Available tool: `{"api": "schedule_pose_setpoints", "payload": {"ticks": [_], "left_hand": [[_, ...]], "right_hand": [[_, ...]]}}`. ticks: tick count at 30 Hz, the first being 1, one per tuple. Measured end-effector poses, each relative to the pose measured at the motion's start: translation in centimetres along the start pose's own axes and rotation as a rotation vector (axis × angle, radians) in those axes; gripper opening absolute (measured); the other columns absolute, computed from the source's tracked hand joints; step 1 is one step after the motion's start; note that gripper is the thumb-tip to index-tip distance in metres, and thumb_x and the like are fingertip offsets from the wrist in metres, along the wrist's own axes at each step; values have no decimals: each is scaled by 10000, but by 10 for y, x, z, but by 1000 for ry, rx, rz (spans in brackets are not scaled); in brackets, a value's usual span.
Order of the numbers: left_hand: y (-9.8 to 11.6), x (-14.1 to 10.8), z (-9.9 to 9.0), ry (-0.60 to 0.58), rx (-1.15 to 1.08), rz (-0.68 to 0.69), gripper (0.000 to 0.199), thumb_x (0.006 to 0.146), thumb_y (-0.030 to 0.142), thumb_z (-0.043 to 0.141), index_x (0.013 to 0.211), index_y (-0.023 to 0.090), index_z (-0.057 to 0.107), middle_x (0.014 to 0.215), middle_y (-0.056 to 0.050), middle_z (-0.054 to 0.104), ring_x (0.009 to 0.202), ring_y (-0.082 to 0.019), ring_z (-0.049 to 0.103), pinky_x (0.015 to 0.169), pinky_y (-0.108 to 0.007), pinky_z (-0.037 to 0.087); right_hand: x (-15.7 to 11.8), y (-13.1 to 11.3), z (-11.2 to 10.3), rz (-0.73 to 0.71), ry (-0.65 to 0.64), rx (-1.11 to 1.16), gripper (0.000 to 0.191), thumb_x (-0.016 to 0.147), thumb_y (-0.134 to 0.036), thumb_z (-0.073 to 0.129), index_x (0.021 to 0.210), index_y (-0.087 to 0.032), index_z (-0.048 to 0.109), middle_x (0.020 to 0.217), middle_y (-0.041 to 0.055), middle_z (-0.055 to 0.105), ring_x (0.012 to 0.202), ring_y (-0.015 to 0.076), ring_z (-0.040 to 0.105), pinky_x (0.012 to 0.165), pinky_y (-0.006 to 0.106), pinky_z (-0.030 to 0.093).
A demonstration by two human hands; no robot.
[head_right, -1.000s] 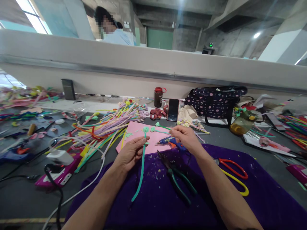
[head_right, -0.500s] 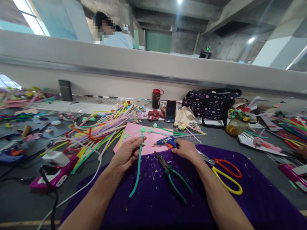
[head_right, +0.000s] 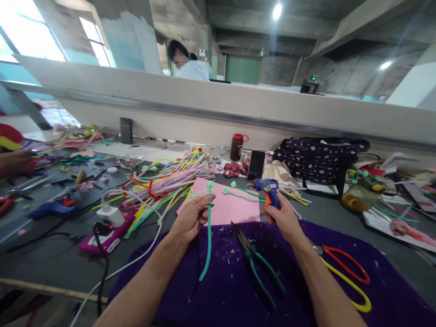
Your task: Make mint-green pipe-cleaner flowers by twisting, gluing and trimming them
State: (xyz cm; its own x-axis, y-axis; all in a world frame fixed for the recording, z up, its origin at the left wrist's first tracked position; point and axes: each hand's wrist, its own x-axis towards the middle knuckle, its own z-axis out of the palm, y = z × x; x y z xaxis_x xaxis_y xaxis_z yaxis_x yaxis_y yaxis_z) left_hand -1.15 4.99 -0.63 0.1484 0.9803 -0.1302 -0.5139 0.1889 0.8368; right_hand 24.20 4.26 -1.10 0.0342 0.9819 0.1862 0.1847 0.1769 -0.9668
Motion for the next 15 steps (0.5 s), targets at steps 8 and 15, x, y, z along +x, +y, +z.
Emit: {"api": "schedule_pose_setpoints", "payload": {"ticks": [8,15], "left_hand": [[-1,-1,3,15,30,-1,327,577,343,730,800,123,639,560,47,503,357,1,384,316,-129,224],[-4,-1,4,-14,48,-5,317,612,352,712,815,123,630,521,57,482,346,-3,382,307,-130,225]], "right_hand": [[-17,-21,16,-30,-87,280,287,740,-300,525,979,-151,578,654,17,488,523,120,433,465,255,319],[-25,-23,19,42,-202,301,226,678,-251,622,886,-181,569,634,2,536,470,104,444,452,243,326]]}}
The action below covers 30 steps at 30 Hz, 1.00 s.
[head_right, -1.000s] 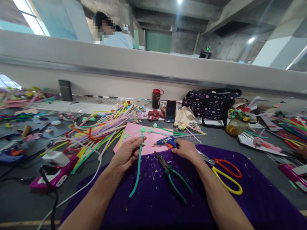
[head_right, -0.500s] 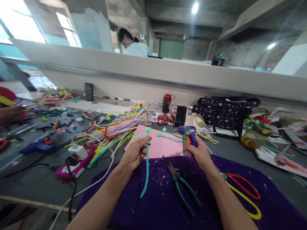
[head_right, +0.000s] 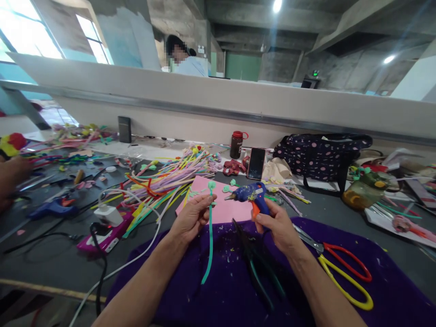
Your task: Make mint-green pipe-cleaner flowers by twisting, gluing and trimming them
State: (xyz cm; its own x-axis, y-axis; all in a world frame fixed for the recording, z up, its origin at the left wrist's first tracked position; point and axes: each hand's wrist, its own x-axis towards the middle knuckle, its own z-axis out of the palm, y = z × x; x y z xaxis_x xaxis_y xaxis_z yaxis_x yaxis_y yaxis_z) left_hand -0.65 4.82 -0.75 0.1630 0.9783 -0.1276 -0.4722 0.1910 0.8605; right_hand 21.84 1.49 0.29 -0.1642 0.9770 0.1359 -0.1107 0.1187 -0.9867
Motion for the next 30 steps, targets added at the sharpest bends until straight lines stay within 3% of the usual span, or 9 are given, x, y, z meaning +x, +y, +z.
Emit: {"api": "schedule_pose_setpoints", "payload": {"ticks": [4,8,13,16,20,24,27,30], "left_hand": [[0,-1,1,-2,19,-17,308,613,359,707,804,129,630,553,46,518,347,-1,380,310,-131,235],[-1,-1,2,-13,36,-29,305,611,362,707,789,125,634,572,28,545,348,-2,389,306,-132,240],[-2,-2,2,-11,49,-40,313,611,364,709,801,125,641,535,32,536,341,-2,388,305,-126,235],[-3,-2,2,-13,54,-51,314,608,360,713,804,126,637,544,29,541,343,-2,396,309,-122,244],[-5,-2,2,-44,55,-39,313,629,361,700,819,123,629,556,22,545,343,-1,386,307,-119,236],[-6,-2,2,-64,62,-37,306,649,362,686,832,123,628,532,31,528,337,-2,374,305,-121,225],[-7,-2,3,-61,70,-29,298,661,360,678,831,120,630,485,47,490,333,-8,371,304,-125,224],[-9,-2,4,-40,71,-12,287,659,348,680,822,117,633,480,48,486,339,-11,379,306,-125,230]], "right_hand": [[0,-3,1,26,-23,105,318,682,-356,594,935,-164,575,669,30,539,494,119,449,465,261,349],[1,-4,1,34,7,118,307,732,-463,536,817,-170,572,692,47,550,484,126,465,445,267,364],[-5,-5,4,77,-56,-50,253,714,-391,588,781,-147,594,686,77,623,568,180,553,550,311,433],[-8,-7,5,20,-111,-128,239,740,-361,572,798,-136,628,621,61,620,559,173,548,568,303,436],[-9,-7,9,-68,-37,-227,208,772,-314,544,851,-147,641,622,45,611,557,158,533,569,286,436],[-13,-4,17,-141,54,-495,191,788,-306,531,861,-171,644,706,49,622,656,177,566,617,280,447],[-18,0,25,-188,71,-590,250,809,-321,504,989,-182,605,719,36,626,602,158,556,573,263,445],[-21,4,30,-199,81,-633,256,813,-331,494,981,-177,610,679,25,616,589,153,551,569,253,445]]}}
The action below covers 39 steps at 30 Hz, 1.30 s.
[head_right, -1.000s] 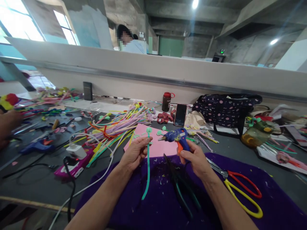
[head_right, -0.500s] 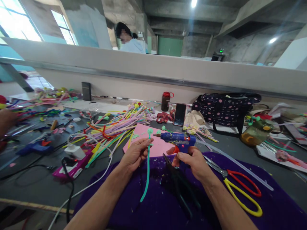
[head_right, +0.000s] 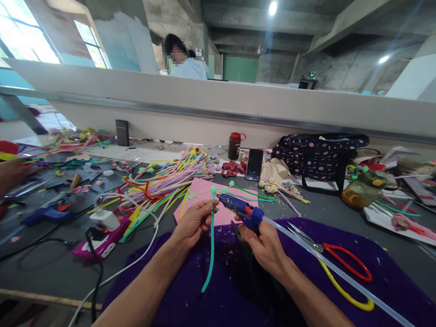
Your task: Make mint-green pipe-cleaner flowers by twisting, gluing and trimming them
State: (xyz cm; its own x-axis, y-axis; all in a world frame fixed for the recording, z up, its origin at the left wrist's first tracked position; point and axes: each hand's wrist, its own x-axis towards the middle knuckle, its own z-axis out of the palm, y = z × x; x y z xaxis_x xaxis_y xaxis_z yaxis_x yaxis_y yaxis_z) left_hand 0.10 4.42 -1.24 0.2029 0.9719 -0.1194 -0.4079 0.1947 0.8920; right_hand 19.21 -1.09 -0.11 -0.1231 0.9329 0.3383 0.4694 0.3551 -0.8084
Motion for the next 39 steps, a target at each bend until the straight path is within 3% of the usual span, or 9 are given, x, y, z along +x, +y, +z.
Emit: {"api": "schedule_pose_setpoints", "payload": {"ticks": [7,19,31,39], "left_hand": [[1,-2,4,30,-1,-17,294,654,341,681,834,116,623,535,29,536,337,-10,391,303,-130,233],[-4,-1,3,14,7,-25,282,665,352,667,811,114,621,439,44,489,322,-21,380,305,-132,226],[-6,0,1,-28,15,-52,278,690,357,652,829,119,614,406,51,472,314,-18,368,307,-124,219],[-5,1,1,-36,32,-49,279,682,368,660,814,127,612,423,51,478,317,-17,371,306,-123,226]], "right_hand": [[-2,2,4,9,57,-80,255,840,-357,453,913,-167,608,709,16,592,621,145,537,601,239,434],[-1,4,6,-57,100,-186,279,855,-394,439,766,-165,571,624,10,528,589,153,501,570,244,396],[1,10,5,-84,110,-257,294,852,-400,432,797,-150,576,607,15,547,577,157,508,543,243,398],[1,13,5,-139,107,-254,295,855,-378,439,858,-128,596,704,38,597,594,153,526,598,245,424]]}}
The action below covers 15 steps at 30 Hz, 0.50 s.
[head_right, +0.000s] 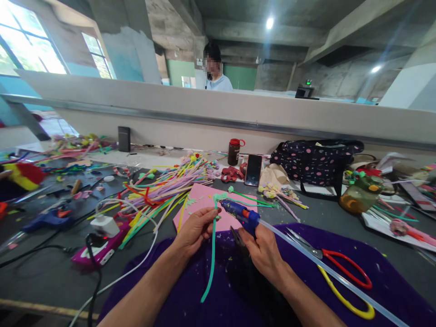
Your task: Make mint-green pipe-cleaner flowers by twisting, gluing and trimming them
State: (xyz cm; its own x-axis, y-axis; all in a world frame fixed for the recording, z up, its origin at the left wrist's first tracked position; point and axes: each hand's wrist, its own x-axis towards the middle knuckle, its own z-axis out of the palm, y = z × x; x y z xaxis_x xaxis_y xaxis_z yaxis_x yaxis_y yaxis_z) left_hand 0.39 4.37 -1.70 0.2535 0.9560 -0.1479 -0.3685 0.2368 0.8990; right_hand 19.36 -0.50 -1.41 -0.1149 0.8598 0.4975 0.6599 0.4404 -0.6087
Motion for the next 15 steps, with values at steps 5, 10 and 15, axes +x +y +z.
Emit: {"api": "schedule_pose_setpoints", "payload": {"ticks": [5,10,15], "left_hand": [[-1,1,-1,-6,-9,8,286,679,374,661,813,126,613,440,47,485,322,-18,375,303,-126,221],[1,-1,0,-1,-5,-2,301,672,383,662,819,125,613,410,52,466,320,-23,367,308,-127,225],[2,-2,2,1,9,-3,294,657,380,676,792,126,612,434,50,477,322,-19,366,304,-125,227]], "right_hand": [[0,0,0,-7,0,-5,291,852,-374,446,890,-128,596,724,40,611,626,158,545,617,241,435],[1,-1,0,-4,18,-4,313,851,-381,440,912,-119,601,728,49,624,621,165,556,616,248,443],[2,2,0,11,4,2,309,846,-378,446,951,-125,589,753,51,634,629,168,560,613,255,449]]}}
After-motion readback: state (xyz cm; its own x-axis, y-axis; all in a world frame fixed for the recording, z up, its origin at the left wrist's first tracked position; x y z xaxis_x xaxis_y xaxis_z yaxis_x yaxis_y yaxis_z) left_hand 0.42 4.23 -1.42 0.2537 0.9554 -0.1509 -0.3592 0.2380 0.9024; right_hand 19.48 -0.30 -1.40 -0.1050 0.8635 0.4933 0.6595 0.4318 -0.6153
